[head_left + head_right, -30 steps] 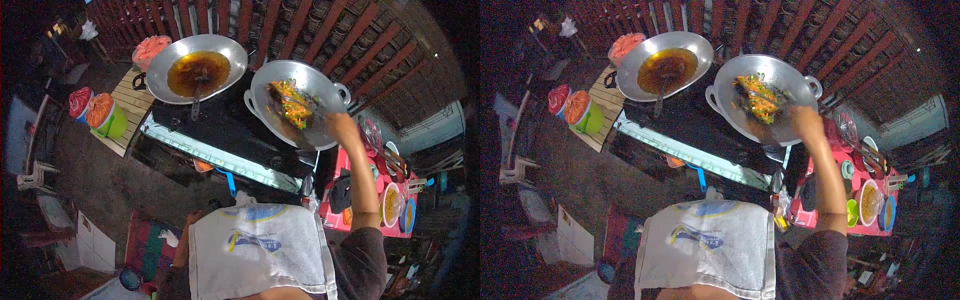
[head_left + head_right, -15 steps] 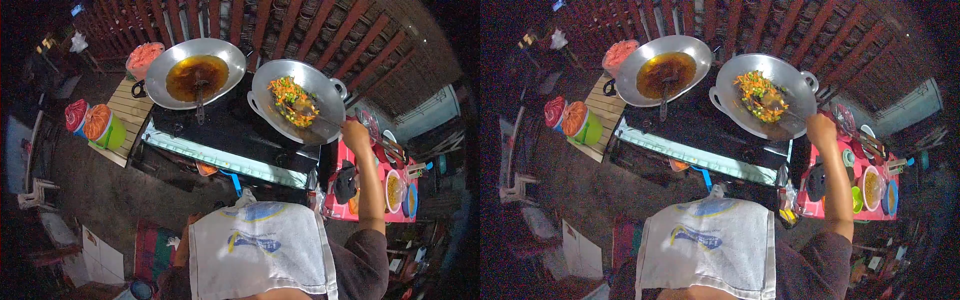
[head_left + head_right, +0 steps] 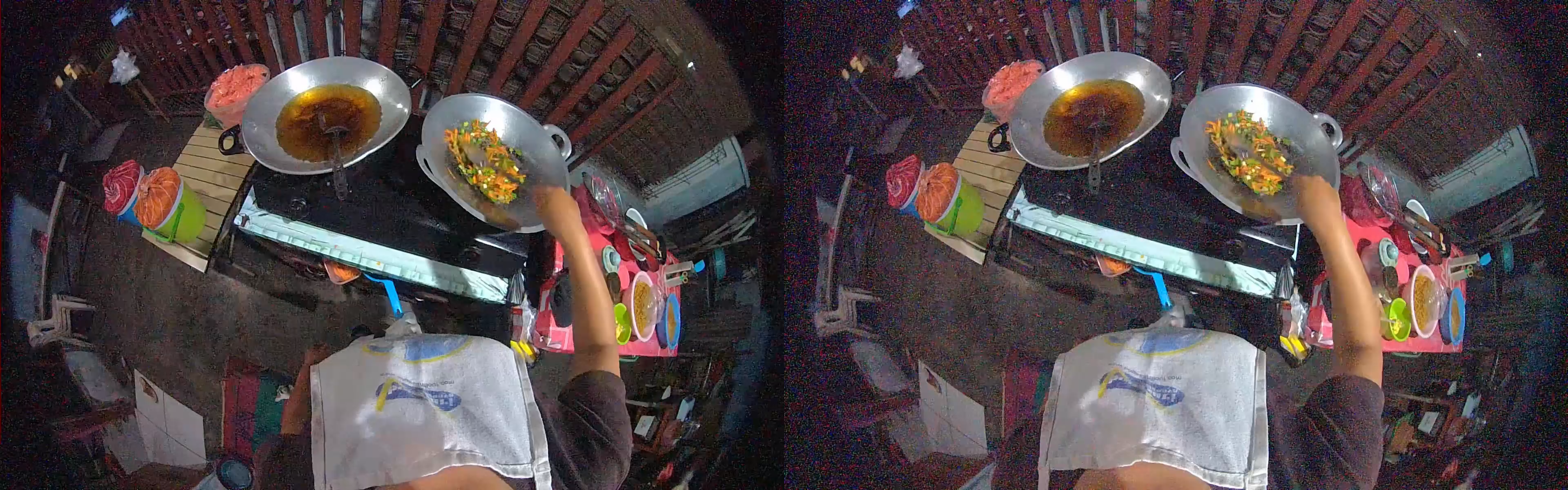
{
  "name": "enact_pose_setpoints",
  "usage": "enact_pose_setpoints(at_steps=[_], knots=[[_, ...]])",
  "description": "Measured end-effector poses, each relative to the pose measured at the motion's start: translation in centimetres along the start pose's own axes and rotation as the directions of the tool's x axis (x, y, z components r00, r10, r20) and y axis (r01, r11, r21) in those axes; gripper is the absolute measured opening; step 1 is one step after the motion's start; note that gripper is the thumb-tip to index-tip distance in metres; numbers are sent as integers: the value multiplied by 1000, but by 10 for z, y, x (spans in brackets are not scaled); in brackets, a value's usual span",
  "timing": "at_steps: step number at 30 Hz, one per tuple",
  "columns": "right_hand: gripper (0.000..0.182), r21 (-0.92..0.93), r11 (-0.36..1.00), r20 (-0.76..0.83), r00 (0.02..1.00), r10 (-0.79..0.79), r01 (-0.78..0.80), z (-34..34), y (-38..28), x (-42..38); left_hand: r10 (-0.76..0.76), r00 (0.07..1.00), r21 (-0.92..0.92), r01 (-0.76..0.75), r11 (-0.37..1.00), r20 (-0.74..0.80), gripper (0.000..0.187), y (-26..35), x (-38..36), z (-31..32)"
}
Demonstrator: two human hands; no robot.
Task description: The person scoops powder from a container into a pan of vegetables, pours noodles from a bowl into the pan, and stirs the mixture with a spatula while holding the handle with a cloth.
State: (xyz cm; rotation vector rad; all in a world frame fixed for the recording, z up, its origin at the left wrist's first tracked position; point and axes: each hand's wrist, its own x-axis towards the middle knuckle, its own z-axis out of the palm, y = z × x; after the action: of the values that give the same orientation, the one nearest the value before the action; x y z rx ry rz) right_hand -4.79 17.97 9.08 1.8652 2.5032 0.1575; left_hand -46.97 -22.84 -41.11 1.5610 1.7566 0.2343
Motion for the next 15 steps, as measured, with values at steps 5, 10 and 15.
enact_pose_setpoints(at_steps=[5, 10, 15], knots=[[20, -228, 973, 47, 998, 31, -19, 3, 15, -4, -554, 798, -300, 602, 740, 238, 44, -35, -2, 24], [17, -65, 992, 49, 993, -106, 109, -44, 39, -17, 152, 984, 363, -109, 925, -91, 45, -37, 1, 13], [16, -231, 973, 109, 994, -3, 28, -26, 16, -26, -375, 920, -310, 392, 866, 118, 48, -42, 8, 18]])
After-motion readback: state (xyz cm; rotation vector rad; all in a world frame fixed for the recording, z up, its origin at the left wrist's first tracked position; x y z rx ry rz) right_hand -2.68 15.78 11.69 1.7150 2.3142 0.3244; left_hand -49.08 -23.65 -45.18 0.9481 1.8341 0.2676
